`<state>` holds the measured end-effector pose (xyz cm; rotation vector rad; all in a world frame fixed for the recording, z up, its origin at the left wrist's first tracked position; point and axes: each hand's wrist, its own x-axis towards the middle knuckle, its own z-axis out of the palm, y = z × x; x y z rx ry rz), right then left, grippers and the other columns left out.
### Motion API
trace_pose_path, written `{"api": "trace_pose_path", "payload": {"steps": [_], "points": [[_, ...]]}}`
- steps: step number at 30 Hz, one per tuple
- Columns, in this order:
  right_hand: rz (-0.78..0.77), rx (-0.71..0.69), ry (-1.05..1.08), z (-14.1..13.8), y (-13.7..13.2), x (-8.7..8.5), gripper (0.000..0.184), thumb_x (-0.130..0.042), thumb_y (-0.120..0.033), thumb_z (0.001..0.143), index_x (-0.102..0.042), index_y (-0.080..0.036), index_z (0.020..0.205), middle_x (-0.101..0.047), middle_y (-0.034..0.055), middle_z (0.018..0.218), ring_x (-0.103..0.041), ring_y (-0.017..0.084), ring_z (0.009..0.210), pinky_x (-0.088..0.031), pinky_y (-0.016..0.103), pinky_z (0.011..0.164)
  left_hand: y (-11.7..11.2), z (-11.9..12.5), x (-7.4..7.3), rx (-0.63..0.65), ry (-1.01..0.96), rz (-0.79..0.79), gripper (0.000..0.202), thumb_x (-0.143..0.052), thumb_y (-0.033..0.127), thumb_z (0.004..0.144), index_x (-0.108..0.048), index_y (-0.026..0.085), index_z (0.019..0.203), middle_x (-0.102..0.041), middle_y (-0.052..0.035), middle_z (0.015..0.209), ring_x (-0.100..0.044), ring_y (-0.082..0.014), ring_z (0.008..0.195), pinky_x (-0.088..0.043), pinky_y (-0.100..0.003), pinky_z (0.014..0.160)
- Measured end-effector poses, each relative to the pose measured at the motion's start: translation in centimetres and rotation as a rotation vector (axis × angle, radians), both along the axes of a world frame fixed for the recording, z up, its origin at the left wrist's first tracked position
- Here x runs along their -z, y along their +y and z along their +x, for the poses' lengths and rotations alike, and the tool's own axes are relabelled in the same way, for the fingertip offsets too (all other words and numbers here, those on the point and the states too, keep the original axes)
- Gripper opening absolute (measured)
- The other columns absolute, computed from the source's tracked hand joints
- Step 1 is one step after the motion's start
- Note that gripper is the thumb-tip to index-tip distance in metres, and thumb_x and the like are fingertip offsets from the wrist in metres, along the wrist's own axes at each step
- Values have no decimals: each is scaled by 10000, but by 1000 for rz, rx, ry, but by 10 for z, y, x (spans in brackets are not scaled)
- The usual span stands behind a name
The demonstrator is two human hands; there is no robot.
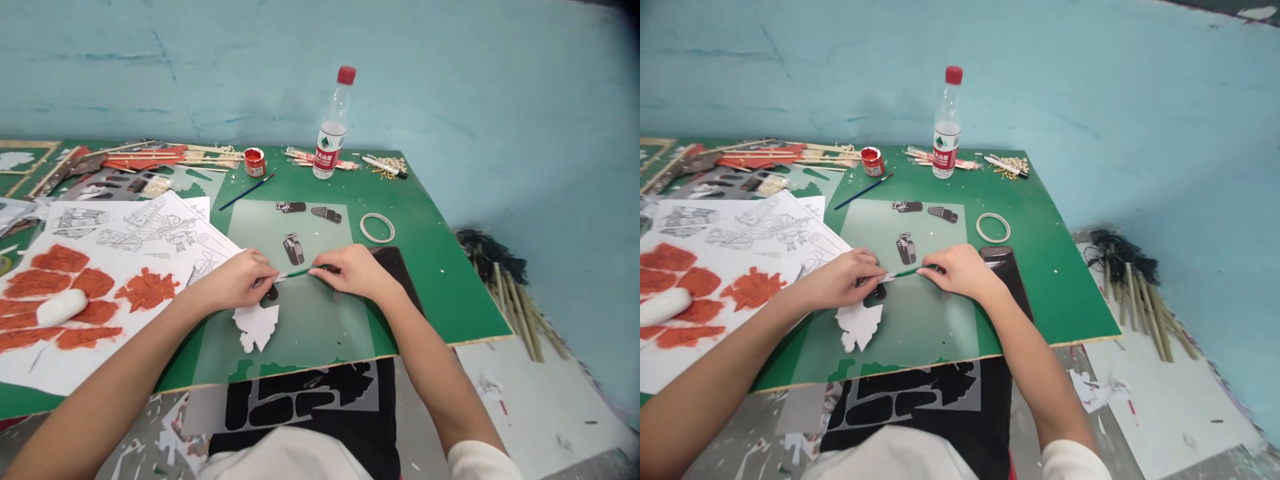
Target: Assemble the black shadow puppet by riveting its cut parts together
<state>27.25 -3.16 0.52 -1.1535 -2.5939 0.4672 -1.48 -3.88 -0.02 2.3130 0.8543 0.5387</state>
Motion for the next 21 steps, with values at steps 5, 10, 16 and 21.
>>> {"api": "trace_pose_path", "payload": {"steps": [5, 10, 16, 21], "points": [[-4, 4, 7, 2, 1, 3, 295, -576, -445, 1015, -770, -237, 935, -746, 32, 754, -619, 167, 652, -320, 282, 617, -1, 0, 1, 22, 35, 8, 267, -526, 281, 951, -749, 239, 812, -519, 0, 559, -524, -180, 568, -505, -365, 830], [-19, -5, 19, 3, 0, 1, 292, -576, -432, 1018, -769, -226, 942, -756, 39, 768, -632, 169, 664, -336, 281, 630, -1, 0, -1, 43, 38, 13, 266, -524, 237, 949, -738, 236, 791, -507, 5, 546, -518, -180, 557, -492, -364, 828], [4, 11, -14, 2, -1, -2, 295, -568, -428, 1023, -765, -224, 940, -751, 43, 773, -641, 174, 683, -322, 284, 626, -1, 1, -1, 12, 22, 20, 243, -540, 241, 924, -727, 235, 768, -507, 8, 547, -509, -175, 553, -497, -365, 825], [54, 4, -42, 1, -2, -3, 305, -547, -429, 1038, -761, -229, 950, -737, 40, 770, -616, 166, 674, -294, 289, 613, -1, 2, -1, 11, 59, 75, 271, -521, 222, 931, -718, 228, 744, -509, 5, 553, -500, -168, 556, -489, -364, 819]]}}
